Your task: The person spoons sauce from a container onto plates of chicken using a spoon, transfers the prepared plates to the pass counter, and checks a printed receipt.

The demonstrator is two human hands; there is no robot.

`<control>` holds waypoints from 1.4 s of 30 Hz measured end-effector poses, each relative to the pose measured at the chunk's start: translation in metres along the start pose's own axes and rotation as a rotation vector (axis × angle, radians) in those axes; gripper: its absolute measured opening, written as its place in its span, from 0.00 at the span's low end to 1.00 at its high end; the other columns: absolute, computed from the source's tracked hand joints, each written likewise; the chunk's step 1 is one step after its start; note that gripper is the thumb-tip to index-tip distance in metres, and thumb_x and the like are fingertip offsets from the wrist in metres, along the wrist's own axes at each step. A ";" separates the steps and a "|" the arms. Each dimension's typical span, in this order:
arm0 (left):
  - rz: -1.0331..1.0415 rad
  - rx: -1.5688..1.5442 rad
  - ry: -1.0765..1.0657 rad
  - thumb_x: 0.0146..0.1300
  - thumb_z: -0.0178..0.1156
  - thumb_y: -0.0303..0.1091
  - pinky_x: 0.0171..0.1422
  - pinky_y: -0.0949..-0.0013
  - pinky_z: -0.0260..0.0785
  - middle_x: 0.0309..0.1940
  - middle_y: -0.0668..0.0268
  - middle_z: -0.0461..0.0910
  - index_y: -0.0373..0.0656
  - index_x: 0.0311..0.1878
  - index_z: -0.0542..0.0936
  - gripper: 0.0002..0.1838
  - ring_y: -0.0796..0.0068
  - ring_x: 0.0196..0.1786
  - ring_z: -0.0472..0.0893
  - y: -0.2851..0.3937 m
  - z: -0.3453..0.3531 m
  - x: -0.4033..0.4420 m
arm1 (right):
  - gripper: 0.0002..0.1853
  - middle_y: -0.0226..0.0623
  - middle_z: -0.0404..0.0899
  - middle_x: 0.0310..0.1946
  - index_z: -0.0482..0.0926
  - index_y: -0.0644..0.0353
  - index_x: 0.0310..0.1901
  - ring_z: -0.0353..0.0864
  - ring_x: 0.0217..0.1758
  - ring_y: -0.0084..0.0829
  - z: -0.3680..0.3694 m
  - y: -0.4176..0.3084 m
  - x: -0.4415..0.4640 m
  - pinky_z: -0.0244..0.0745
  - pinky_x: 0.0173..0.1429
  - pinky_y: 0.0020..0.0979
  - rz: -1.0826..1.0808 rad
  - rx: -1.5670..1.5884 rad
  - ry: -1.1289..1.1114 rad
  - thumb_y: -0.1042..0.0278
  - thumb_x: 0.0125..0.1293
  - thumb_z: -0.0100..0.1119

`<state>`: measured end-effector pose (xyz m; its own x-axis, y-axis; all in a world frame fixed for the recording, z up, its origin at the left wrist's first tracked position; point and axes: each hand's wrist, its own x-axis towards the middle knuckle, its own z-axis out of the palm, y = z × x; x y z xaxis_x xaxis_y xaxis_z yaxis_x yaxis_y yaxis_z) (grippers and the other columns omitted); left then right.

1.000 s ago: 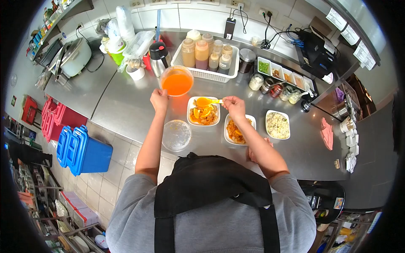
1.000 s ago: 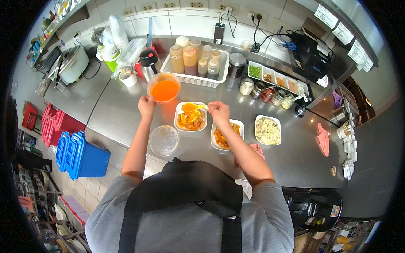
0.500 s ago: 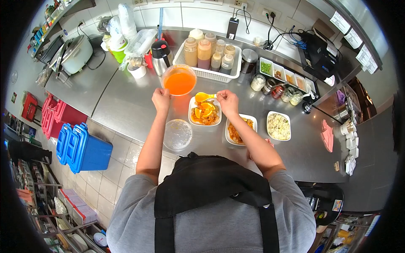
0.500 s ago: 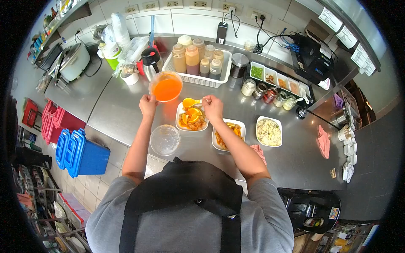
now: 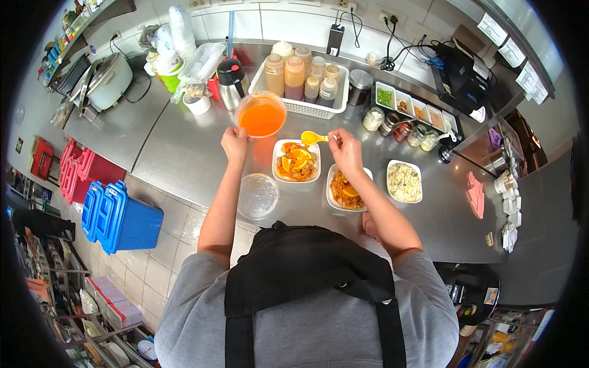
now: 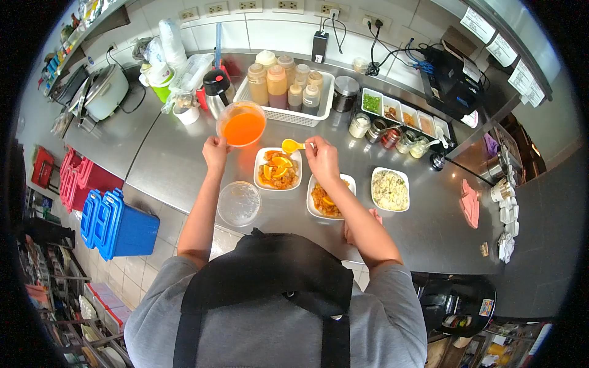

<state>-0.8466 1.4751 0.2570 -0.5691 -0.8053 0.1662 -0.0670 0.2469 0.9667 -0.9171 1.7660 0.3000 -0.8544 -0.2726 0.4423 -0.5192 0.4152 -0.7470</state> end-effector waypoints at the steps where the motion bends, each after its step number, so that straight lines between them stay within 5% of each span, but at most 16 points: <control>1: 0.016 0.018 -0.003 0.59 0.56 0.24 0.28 0.69 0.80 0.23 0.64 0.73 0.32 0.25 0.70 0.09 0.74 0.26 0.80 0.000 0.001 0.000 | 0.06 0.42 0.77 0.21 0.79 0.63 0.36 0.76 0.21 0.32 -0.006 -0.005 -0.002 0.71 0.28 0.32 -0.030 0.015 -0.001 0.72 0.59 0.60; 6: 0.072 -0.028 0.045 0.56 0.59 0.27 0.25 0.67 0.73 0.18 0.60 0.75 0.34 0.22 0.69 0.11 0.69 0.22 0.83 0.003 0.012 -0.005 | 0.06 0.41 0.78 0.22 0.80 0.62 0.38 0.75 0.22 0.29 -0.012 0.011 -0.010 0.71 0.28 0.31 -0.024 0.036 0.006 0.73 0.58 0.60; 12: 0.109 0.056 -0.012 0.55 0.59 0.28 0.28 0.65 0.73 0.18 0.57 0.76 0.35 0.22 0.69 0.11 0.68 0.22 0.82 0.012 0.015 -0.015 | 0.07 0.33 0.81 0.26 0.79 0.68 0.38 0.73 0.24 0.16 -0.035 0.029 0.000 0.67 0.30 0.16 0.689 0.707 -0.008 0.72 0.62 0.60; 16: 0.140 0.088 -0.038 0.54 0.59 0.29 0.28 0.64 0.72 0.17 0.56 0.77 0.35 0.23 0.70 0.10 0.67 0.22 0.82 0.021 0.019 -0.024 | 0.07 0.33 0.81 0.27 0.79 0.68 0.38 0.72 0.24 0.16 -0.037 0.014 0.009 0.68 0.30 0.17 0.725 0.826 0.012 0.72 0.62 0.60; 19: 0.195 0.089 -0.072 0.54 0.59 0.28 0.28 0.65 0.72 0.17 0.56 0.77 0.35 0.23 0.69 0.10 0.68 0.21 0.82 0.027 0.024 -0.029 | 0.08 0.34 0.81 0.28 0.78 0.68 0.38 0.73 0.24 0.17 -0.020 0.004 0.015 0.70 0.31 0.19 0.494 0.755 0.014 0.71 0.62 0.61; 21: 0.194 0.068 -0.081 0.55 0.59 0.28 0.27 0.66 0.72 0.17 0.56 0.77 0.35 0.23 0.69 0.10 0.68 0.21 0.82 0.038 0.027 -0.036 | 0.07 0.32 0.81 0.26 0.79 0.67 0.37 0.74 0.24 0.18 -0.003 0.000 0.018 0.70 0.31 0.21 0.243 0.556 0.087 0.71 0.62 0.61; 26: 0.203 0.036 -0.099 0.55 0.59 0.27 0.24 0.67 0.72 0.17 0.56 0.77 0.34 0.22 0.69 0.11 0.69 0.20 0.82 0.056 0.032 -0.043 | 0.07 0.35 0.79 0.21 0.79 0.64 0.36 0.75 0.22 0.20 0.013 -0.017 0.015 0.70 0.28 0.25 0.067 0.156 0.108 0.71 0.58 0.62; 30: 0.186 0.015 -0.140 0.55 0.59 0.27 0.24 0.67 0.72 0.17 0.57 0.76 0.34 0.22 0.69 0.11 0.69 0.20 0.82 0.054 0.036 -0.042 | 0.07 0.34 0.80 0.22 0.80 0.65 0.37 0.74 0.22 0.20 0.024 0.001 0.015 0.71 0.28 0.25 0.116 0.203 0.084 0.71 0.59 0.62; 35: 0.211 0.088 -0.123 0.55 0.59 0.28 0.24 0.67 0.72 0.17 0.57 0.76 0.34 0.22 0.69 0.11 0.68 0.20 0.82 0.049 0.037 -0.040 | 0.07 0.35 0.81 0.27 0.79 0.68 0.38 0.73 0.23 0.17 0.014 0.009 0.017 0.69 0.31 0.18 0.598 0.746 -0.067 0.73 0.62 0.60; 42: 0.133 0.083 -0.090 0.55 0.58 0.28 0.26 0.66 0.72 0.17 0.57 0.77 0.35 0.22 0.69 0.11 0.67 0.21 0.83 0.033 0.025 -0.027 | 0.07 0.34 0.81 0.27 0.79 0.68 0.39 0.72 0.25 0.16 -0.010 0.002 0.011 0.68 0.31 0.17 0.623 0.765 -0.072 0.72 0.62 0.60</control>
<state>-0.8541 1.5187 0.2797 -0.6485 -0.7119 0.2694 -0.0518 0.3944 0.9175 -0.9279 1.7723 0.3086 -0.9540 -0.2587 -0.1516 0.1979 -0.1632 -0.9666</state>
